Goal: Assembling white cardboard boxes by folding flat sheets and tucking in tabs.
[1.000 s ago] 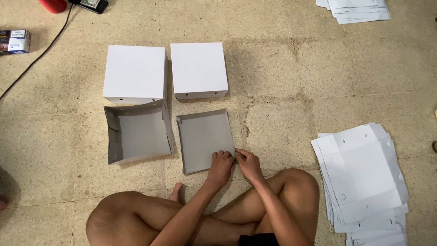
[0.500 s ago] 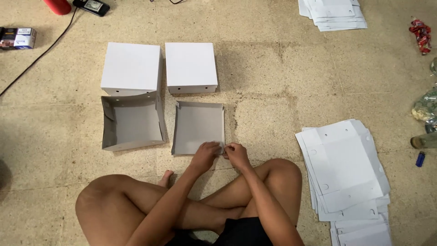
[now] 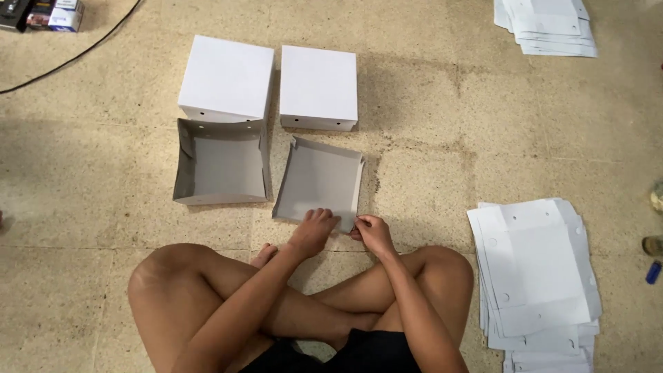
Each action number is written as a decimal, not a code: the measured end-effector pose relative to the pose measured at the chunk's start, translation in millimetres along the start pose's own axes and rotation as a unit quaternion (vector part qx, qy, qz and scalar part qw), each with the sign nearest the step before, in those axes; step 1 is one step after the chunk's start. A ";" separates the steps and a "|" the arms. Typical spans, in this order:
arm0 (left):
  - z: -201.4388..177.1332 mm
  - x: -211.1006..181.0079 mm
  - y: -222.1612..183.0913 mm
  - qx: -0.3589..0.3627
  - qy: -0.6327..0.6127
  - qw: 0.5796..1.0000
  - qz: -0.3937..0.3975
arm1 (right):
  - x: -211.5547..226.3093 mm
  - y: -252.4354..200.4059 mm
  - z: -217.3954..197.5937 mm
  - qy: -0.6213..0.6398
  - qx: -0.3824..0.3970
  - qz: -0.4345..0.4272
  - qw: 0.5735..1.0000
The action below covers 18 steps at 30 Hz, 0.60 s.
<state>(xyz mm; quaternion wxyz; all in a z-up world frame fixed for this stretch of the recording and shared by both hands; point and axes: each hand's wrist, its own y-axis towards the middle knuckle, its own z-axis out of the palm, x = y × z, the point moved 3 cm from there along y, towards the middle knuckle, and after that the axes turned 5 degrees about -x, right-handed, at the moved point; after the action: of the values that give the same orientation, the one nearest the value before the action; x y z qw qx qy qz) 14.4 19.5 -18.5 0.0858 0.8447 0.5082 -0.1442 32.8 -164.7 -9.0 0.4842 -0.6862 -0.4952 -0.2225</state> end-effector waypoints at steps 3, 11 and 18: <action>16.9 -1.3 22.2 -0.036 -0.057 0.998 -0.010 | -4.6 10.0 -1.4 0.038 0.008 0.000 0.999; 4.3 -4.3 24.3 -0.096 -0.057 0.994 0.009 | 23.4 4.1 -3.0 -0.005 0.025 -0.021 0.999; 14.8 -6.0 22.4 -0.104 -0.088 0.991 -0.005 | 28.1 -0.9 -0.4 0.012 0.052 -0.005 0.999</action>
<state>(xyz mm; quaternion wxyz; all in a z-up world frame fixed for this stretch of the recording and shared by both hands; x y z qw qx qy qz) 29.2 -0.3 -30.6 0.2166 0.8126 0.5154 -0.1647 43.6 -151.9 13.7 0.5244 -0.6547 -0.5036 -0.2070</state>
